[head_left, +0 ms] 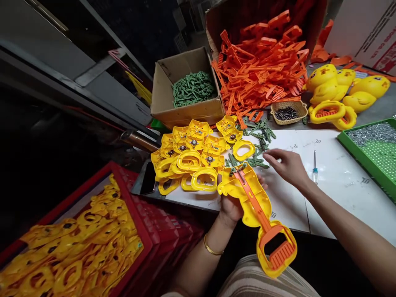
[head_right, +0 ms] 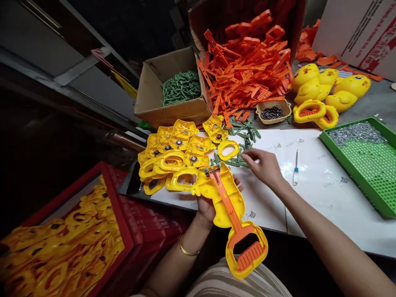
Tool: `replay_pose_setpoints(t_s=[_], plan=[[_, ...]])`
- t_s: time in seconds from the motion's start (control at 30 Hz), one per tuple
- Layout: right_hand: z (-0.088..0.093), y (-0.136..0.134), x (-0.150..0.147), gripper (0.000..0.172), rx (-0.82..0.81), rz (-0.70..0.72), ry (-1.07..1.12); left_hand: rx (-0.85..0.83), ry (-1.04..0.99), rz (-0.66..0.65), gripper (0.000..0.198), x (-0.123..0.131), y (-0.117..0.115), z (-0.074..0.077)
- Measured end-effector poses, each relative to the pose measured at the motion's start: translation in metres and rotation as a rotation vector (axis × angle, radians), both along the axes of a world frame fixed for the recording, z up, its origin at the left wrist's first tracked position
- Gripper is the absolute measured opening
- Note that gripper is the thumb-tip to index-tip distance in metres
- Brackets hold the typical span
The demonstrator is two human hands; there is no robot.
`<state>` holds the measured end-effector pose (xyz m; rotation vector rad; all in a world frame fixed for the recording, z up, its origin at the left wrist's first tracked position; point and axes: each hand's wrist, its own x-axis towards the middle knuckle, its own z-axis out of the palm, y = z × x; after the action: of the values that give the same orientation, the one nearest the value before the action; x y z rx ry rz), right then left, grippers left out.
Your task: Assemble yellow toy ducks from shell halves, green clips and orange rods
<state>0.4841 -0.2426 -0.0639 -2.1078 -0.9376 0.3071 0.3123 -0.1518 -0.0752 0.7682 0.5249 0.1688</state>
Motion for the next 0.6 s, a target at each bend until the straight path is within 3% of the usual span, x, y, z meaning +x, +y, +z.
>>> replay_pose_setpoints(t_s=[0.03, 0.17, 0.3, 0.47, 0.6], plan=[[-0.002, 0.022, 0.010, 0.025, -0.028, -0.012, -0.067, 0.000, 0.012, 0.024, 0.108, -0.003, 0.004, 0.003], [-0.015, 0.091, 0.026, 0.030, -0.144, 0.020, -0.147, -0.009, 0.039, 0.034, 0.104, -0.012, 0.012, 0.003], [-0.025, 0.115, 0.029, 0.025, -0.215, 0.060, -0.139, -0.050, -0.017, 0.038, 0.100, -0.017, 0.016, -0.005], [-0.013, 0.101, 0.039, 0.023, -0.144, 0.151, -0.074, -0.226, -0.120, 0.108, 0.086, -0.017, 0.017, -0.006], [0.004, 0.037, 0.038, 0.023, -0.053, 0.178, -0.006, -0.287, -0.183, 0.153, 0.072, -0.016, 0.014, -0.001]])
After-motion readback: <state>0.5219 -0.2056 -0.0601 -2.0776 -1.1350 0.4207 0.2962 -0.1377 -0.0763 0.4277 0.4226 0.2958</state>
